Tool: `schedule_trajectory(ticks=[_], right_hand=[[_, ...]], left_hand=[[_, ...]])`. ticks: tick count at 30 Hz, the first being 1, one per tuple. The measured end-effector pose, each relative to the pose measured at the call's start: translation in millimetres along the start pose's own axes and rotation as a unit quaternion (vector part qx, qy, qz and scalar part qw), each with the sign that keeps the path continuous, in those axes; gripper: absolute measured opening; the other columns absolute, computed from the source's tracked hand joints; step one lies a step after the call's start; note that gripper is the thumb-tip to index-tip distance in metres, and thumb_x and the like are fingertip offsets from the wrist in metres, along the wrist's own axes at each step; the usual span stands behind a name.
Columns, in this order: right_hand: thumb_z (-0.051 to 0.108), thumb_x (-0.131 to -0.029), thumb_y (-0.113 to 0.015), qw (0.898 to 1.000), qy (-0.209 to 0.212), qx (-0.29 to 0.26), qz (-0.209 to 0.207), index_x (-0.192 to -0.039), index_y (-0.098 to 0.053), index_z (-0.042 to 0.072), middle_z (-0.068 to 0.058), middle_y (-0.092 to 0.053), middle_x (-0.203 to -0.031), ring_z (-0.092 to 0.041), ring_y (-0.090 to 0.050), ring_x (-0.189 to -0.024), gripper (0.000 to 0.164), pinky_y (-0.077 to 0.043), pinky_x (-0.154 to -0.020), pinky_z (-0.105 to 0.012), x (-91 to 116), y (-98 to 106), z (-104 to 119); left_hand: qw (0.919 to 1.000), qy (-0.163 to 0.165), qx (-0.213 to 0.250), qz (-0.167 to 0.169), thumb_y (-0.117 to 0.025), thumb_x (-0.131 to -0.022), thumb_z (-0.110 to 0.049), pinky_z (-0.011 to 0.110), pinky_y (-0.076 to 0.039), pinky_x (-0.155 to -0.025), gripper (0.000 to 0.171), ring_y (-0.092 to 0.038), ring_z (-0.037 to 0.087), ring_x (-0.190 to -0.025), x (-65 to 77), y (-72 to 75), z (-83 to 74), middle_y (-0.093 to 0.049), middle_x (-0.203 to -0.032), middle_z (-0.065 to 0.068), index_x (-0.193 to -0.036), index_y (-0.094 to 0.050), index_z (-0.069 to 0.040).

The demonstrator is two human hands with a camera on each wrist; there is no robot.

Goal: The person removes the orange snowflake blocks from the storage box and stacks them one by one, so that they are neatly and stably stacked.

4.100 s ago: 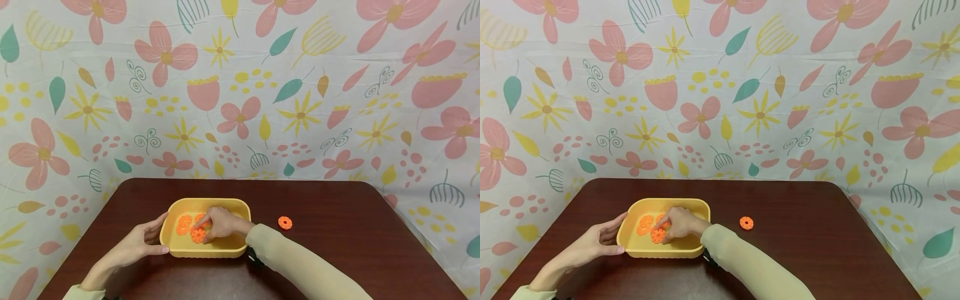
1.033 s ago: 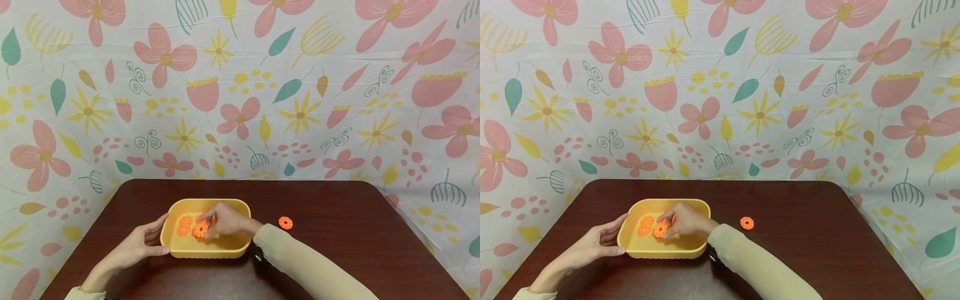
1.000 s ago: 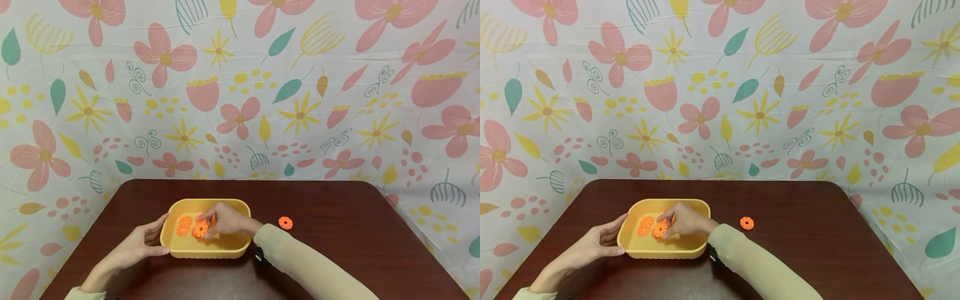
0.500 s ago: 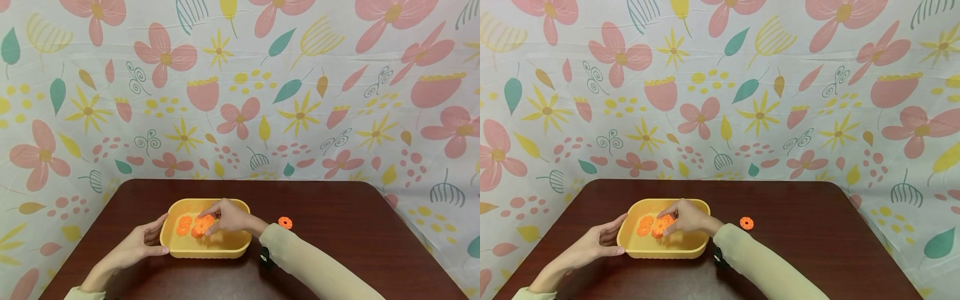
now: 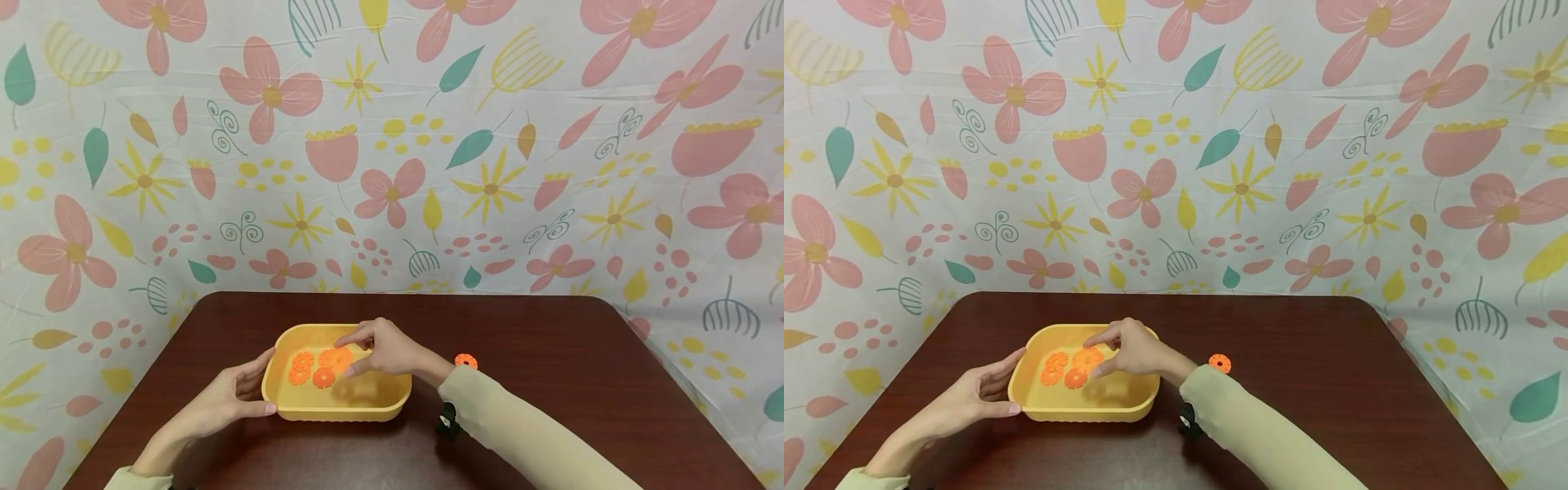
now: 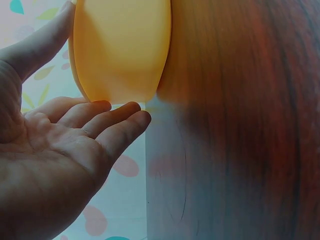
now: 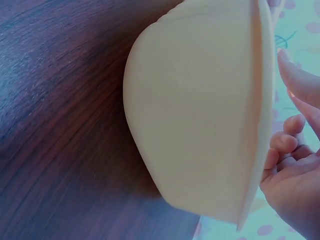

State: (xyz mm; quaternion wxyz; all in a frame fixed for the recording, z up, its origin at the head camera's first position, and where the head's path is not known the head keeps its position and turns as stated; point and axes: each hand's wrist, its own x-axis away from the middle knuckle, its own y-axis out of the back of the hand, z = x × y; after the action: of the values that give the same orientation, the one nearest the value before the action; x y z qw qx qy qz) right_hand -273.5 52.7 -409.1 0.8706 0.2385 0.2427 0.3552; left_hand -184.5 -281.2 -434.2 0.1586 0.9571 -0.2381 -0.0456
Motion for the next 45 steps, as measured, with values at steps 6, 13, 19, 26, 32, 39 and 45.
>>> schedule_trajectory(ticks=[6, 13, 19, 26, 32, 39, 45], right_hand=[[0.006, -0.079, -0.094, 1.000, -0.015, -0.015, -0.018, -0.120, -0.079, 0.000, -0.011, -0.045, -0.075, -0.014, -0.038, -0.072, 0.043, -0.032, -0.068, -0.025, 9.7, 11.5, -1.4], [0.009, -0.080, -0.094, 0.999, -0.035, -0.018, -0.029, -0.122, -0.079, 0.001, -0.010, -0.045, -0.075, -0.014, -0.040, -0.073, 0.045, -0.033, -0.068, -0.026, 22.8, 23.7, -4.1], [0.009, -0.081, -0.093, 0.999, -0.041, -0.020, -0.030, -0.125, -0.077, 0.001, -0.017, -0.046, -0.076, -0.015, -0.040, -0.073, 0.047, -0.033, -0.068, -0.027, 32.7, 33.4, -3.5], [0.012, -0.081, -0.093, 0.998, -0.056, -0.019, -0.035, -0.125, -0.079, 0.008, -0.018, -0.046, -0.075, -0.018, -0.040, -0.071, 0.046, -0.034, -0.066, -0.027, 46.5, 44.4, -6.0], [0.011, -0.082, -0.093, 0.997, -0.065, -0.015, -0.044, -0.126, -0.079, 0.008, -0.018, -0.039, -0.076, -0.020, -0.038, -0.072, 0.046, -0.033, -0.067, -0.029, 58.7, 53.9, -10.4], [0.011, -0.081, -0.094, 0.996, -0.061, 0.000, -0.062, -0.123, -0.080, 0.010, -0.013, -0.039, -0.074, -0.023, -0.040, -0.075, 0.044, -0.033, -0.067, -0.030, 73.3, 61.7, -15.4], [0.012, -0.082, -0.093, 0.995, -0.064, 0.003, -0.074, -0.123, -0.080, 0.008, -0.012, -0.039, -0.074, -0.024, -0.040, -0.075, 0.043, -0.033, -0.068, -0.030, 85.0, 65.4, -19.6]], left_hand=[[1.0000, 0.000, 0.002, 0.001, -0.080, -0.094, -0.009, 0.025, -0.048, -0.101, 0.094, -0.034, 0.049, -0.148, 0.0, -0.2, -0.8, -0.025, -0.167, 0.028, -0.166, -0.021, 0.003], [1.0000, -0.001, 0.001, 0.000, -0.080, -0.094, -0.009, 0.024, -0.048, -0.101, 0.094, -0.034, 0.048, -0.148, 0.0, 0.0, 0.5, -0.026, -0.167, 0.027, -0.166, -0.021, 0.003], [1.0000, -0.001, 0.001, -0.002, -0.080, -0.094, -0.009, 0.025, -0.049, -0.101, 0.093, -0.035, 0.048, -0.147, 0.3, 0.2, 0.9, -0.026, -0.167, 0.027, -0.166, -0.021, 0.003], [1.0000, 0.000, 0.001, 0.000, -0.080, -0.094, -0.009, 0.024, -0.048, -0.101, 0.094, -0.034, 0.049, -0.148, 0.7, 0.1, 0.9, -0.025, -0.167, 0.027, -0.166, -0.021, 0.004], [1.0000, 0.001, -0.001, -0.002, -0.080, -0.094, -0.009, 0.024, -0.047, -0.101, 0.094, -0.034, 0.048, -0.148, -0.2, 0.4, 0.0, -0.025, -0.167, 0.027, -0.165, -0.021, 0.004], [1.0000, 0.005, -0.005, -0.003, -0.081, -0.094, -0.011, 0.025, -0.048, -0.102, 0.094, -0.034, 0.047, -0.148, 0.1, 0.7, 0.3, -0.026, -0.168, 0.026, -0.166, -0.022, 0.002], [1.0000, 0.004, 0.003, 0.001, -0.080, -0.094, -0.010, 0.024, -0.048, -0.101, 0.094, -0.033, 0.048, -0.149, 0.1, 0.3, 0.0, -0.025, -0.168, 0.027, -0.166, -0.020, 0.004]])
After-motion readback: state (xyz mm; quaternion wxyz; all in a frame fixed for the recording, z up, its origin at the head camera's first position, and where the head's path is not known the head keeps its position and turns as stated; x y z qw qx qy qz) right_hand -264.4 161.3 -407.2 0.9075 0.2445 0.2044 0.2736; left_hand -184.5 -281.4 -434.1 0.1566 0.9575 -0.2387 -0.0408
